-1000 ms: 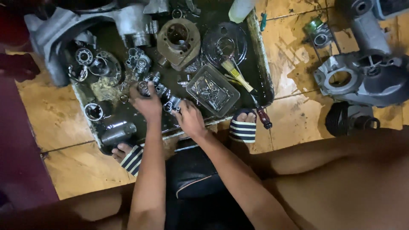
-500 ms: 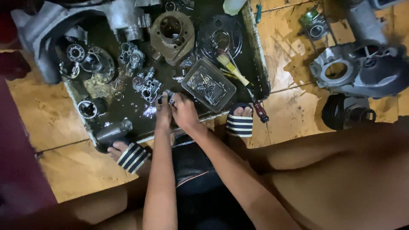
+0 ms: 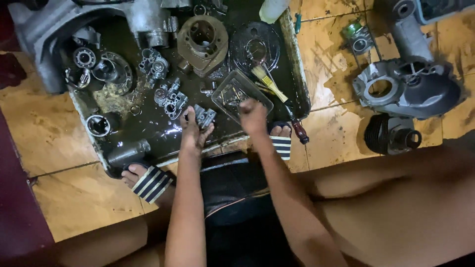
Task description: Cleaning small engine components using a brush and solvent in a metal tray on the floor.
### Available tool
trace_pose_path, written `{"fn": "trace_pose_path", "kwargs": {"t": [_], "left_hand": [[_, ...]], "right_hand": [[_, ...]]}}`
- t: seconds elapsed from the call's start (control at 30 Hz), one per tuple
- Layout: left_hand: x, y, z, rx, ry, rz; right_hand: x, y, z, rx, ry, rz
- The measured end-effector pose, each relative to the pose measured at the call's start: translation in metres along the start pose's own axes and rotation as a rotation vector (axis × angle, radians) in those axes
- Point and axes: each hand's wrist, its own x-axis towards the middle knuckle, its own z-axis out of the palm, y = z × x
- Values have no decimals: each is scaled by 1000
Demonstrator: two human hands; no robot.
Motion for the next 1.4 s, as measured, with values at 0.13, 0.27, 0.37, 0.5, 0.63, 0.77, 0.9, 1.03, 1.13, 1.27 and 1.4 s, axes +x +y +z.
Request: {"fn": "trace_pose_path", "kwargs": {"t": [0.13,0.27,0.37,0.5,0.63,0.77,0.9,1.03,1.13,1.27,1.4], "left_hand": [[-3,0,1,1,-22,38],[-14,6,6,-33,-11,73],[-5,0,2,-47,-6,76],[30,-18,-14,-86,17,66],[28,-17,-17,-52,38,64],[17,-13,-12,35,34,102],[11,-10,-7,36,61,108],[18,-12,-9,26,96,105],[9,-7,-7,35,76,120],[9,-9,-3,54,76,135],[-2,-3,-2,66,78,135]], "right_hand": [[33,46,-2,-105,-9,127],[45,53,-3,-121,12,307],[25,22,-31,167,40,256],[25,-1,-63,463,51,275],[-1,-47,-69,278,-88,186],[2,-34,-40,-259,-270,24],[14,-19,-25,-418,-305,20],[23,-25,-33,-308,-199,12],[32,-30,-54,4,-100,-3],[56,-15,-70,-78,-114,-128],[36,-27,-69,200,-121,-29]]}}
